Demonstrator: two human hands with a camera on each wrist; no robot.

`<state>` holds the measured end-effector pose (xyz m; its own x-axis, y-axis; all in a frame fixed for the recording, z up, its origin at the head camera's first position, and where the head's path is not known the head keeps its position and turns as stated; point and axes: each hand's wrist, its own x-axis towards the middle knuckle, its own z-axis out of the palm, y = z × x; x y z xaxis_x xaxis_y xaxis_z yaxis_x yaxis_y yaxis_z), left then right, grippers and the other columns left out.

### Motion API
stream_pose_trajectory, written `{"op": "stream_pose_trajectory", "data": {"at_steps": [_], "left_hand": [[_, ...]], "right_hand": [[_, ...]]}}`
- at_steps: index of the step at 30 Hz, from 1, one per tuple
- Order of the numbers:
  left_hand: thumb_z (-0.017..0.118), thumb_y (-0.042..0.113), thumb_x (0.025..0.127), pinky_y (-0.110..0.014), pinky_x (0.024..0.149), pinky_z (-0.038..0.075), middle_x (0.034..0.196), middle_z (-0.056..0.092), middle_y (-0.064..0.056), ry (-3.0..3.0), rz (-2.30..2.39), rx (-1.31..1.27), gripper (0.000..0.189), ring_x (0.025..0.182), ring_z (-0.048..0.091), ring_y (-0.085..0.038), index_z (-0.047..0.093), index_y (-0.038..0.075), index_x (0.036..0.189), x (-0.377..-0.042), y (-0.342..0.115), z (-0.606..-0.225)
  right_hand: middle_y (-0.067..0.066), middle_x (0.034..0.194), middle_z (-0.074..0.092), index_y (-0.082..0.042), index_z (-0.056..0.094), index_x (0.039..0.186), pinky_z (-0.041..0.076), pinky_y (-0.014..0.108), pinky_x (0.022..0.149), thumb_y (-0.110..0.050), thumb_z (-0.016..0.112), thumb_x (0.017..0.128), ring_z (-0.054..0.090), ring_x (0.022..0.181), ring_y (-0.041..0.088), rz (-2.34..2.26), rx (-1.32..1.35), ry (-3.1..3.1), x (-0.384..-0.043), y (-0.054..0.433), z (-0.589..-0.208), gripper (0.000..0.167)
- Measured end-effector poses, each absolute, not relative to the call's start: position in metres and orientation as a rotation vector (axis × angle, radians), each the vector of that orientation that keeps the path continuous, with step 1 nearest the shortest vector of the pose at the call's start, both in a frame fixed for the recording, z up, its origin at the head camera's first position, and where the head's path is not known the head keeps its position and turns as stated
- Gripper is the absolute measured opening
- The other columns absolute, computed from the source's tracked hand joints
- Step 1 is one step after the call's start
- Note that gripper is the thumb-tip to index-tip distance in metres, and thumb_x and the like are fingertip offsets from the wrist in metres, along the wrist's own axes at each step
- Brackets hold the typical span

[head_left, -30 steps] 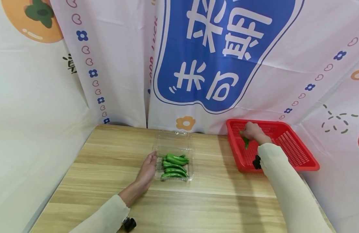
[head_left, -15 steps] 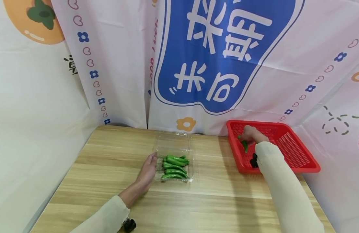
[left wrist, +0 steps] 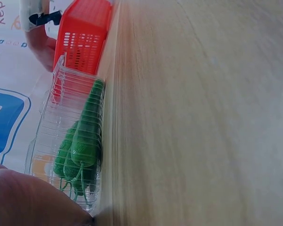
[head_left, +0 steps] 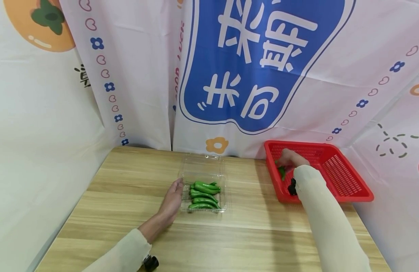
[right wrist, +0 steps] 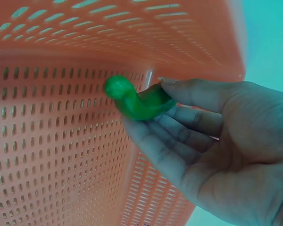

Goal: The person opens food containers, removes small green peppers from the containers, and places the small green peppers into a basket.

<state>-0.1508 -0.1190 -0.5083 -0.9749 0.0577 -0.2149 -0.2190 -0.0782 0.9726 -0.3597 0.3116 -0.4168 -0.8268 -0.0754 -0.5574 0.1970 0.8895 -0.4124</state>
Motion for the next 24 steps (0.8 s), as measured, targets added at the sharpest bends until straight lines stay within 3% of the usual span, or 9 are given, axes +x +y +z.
{"op": "stream_pose_trajectory", "data": {"at_steps": [9,17,24], "left_hand": [[0.023,0.024,0.117,-0.061,0.131,0.005,0.176,0.008,-0.022,1.997,2.162,-0.173,0.058,0.162,0.004,-0.043,0.009,0.000,0.168,-0.151,-0.119,-0.510],[0.023,0.025,0.118,-0.061,0.131,0.004,0.176,0.007,-0.022,1.997,2.160,-0.173,0.058,0.162,0.004,-0.044,0.009,0.001,0.168,-0.151,-0.119,-0.509],[0.023,0.025,0.118,-0.061,0.131,0.005,0.176,0.008,-0.022,1.994,2.170,-0.173,0.058,0.162,0.005,-0.044,0.009,0.001,0.168,-0.151,-0.119,-0.510]], "right_hand": [[0.016,0.086,0.070,0.012,0.068,0.110,0.068,0.037,0.071,0.001,0.069,0.096,0.072,0.072,0.022,-0.611,0.056,2.448,-0.356,0.307,-0.419,0.018],[0.011,0.078,0.068,0.006,0.071,0.095,0.067,0.036,0.069,0.003,0.064,0.096,0.070,0.067,0.020,-0.602,-0.008,2.453,-0.350,0.302,-0.415,0.007],[0.012,0.081,0.070,0.008,0.070,0.104,0.068,0.042,0.078,0.004,0.065,0.097,0.074,0.075,0.025,-0.647,0.006,2.404,-0.348,0.300,-0.413,0.010]]}}
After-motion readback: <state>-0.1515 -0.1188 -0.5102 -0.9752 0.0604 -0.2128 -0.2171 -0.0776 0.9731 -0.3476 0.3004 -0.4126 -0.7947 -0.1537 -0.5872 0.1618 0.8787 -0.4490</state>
